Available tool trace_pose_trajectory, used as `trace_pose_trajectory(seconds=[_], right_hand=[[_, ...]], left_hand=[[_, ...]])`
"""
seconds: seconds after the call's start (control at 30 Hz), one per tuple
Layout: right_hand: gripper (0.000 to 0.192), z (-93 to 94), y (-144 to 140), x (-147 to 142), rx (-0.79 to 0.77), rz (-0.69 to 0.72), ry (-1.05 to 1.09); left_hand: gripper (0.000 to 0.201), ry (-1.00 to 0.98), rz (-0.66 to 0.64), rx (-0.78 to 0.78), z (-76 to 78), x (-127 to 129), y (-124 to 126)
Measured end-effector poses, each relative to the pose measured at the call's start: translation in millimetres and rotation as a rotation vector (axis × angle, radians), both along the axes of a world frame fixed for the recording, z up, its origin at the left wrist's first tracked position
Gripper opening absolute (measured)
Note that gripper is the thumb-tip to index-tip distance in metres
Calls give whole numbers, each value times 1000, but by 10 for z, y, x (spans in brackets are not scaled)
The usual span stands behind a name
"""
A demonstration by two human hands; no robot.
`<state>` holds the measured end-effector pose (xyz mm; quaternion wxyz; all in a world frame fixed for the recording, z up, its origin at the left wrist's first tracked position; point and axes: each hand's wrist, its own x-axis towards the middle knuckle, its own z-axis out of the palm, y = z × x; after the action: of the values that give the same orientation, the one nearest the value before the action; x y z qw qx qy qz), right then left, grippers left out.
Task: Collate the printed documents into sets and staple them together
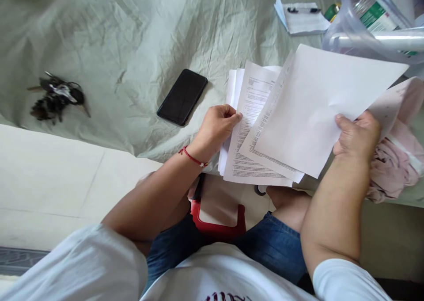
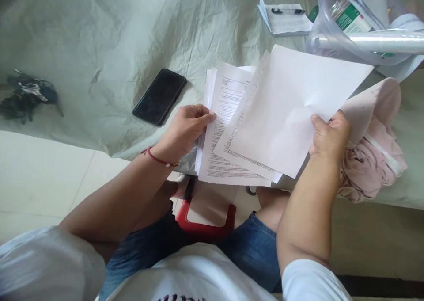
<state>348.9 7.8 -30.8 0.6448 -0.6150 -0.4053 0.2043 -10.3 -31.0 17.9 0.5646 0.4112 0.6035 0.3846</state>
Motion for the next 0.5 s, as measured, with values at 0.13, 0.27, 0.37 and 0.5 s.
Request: trace_pose_trajectory(seconds=[0.13,0.27,0.37,0.5], right_hand=[[36,2,-7,-3,23,2,12],[36,9,-12,-25,14,4,10],[36,17,-10,-27,3,5,28],[37,29,-18,-25,6,14,25]], left_hand=[[26,-13,4,5,11,-12,-8],[25,-15,6,15,9,-10,-8],[25,-17,6,12,6,-7,-7],[26,-12,3,16,-2,-14,-9]])
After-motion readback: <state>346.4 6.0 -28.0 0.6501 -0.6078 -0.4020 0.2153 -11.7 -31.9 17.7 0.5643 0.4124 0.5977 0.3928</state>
